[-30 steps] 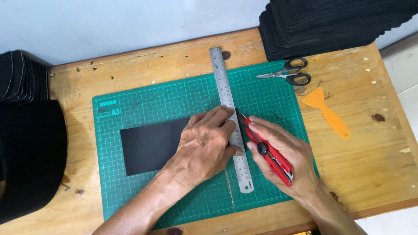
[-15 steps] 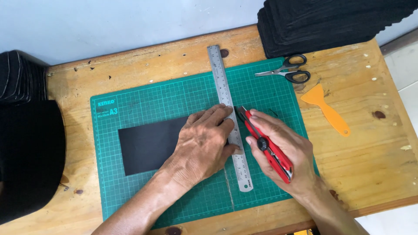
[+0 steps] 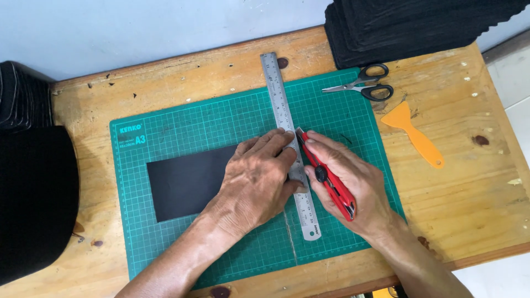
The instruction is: Measuring and cutting a piece of black material using a ruler, utility knife, and scissors
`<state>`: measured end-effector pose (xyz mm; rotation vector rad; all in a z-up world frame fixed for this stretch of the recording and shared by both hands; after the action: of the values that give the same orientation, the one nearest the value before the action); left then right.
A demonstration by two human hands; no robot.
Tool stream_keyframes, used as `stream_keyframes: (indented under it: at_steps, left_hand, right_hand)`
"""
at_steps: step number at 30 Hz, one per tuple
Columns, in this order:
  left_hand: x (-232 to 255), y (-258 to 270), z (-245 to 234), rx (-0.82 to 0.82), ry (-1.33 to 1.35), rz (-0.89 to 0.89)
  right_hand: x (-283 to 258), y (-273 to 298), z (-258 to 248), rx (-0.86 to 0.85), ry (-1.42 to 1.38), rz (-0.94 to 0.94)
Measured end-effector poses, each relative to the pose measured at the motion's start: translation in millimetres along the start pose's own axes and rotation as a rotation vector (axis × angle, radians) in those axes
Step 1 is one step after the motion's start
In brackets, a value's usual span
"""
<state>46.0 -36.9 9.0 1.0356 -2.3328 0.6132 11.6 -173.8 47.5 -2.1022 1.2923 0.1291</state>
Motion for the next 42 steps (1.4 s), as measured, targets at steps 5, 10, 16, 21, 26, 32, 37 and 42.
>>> stream_keyframes:
  at_steps: [5,10,16,21,26,32,37,42]
  left_hand:
    - [5,0,-5,0.036,-0.014,0.029]
    - [3,2,-4,0.016,-0.012,0.024]
    - [1,1,-1,-0.022,-0.012,0.027]
    - [1,1,-3,-0.017,0.021,0.005]
    - [1,2,-2,-0.026,0.021,0.018]
    - [-1,2,-1,-0.02,0.019,0.019]
    - [-1,2,-1,-0.024,0.02,0.017]
    - [-2,3,1,-0.049,0.032,-0.013]
  right_hand:
    - [-12,7,0,-0.032,0.08,-0.092]
    - [-17,11,-11,0.017,0.03,-0.014]
    - [-7,11,-36,0.214,-0.012,0.082]
    - [2,11,-21,0.108,-0.227,0.155]
    - [4,8,-14,0.053,-0.198,0.137]
    - [10,6,-8,0.0,-0.18,0.164]
    - [10,5,-8,-0.02,-0.175,0.164]
    - [0,4,-11,0.026,-0.089,0.057]
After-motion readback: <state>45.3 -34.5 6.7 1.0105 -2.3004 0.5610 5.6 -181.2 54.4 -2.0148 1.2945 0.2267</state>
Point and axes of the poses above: each hand's wrist, its own y-axis away from the middle knuckle, its own z-axis out of the palm, x = y × z, the point moved 6 cm from there along -y, towards the middle knuckle, and after that the axes turned 13 degrees about y, right-handed, at the moved point
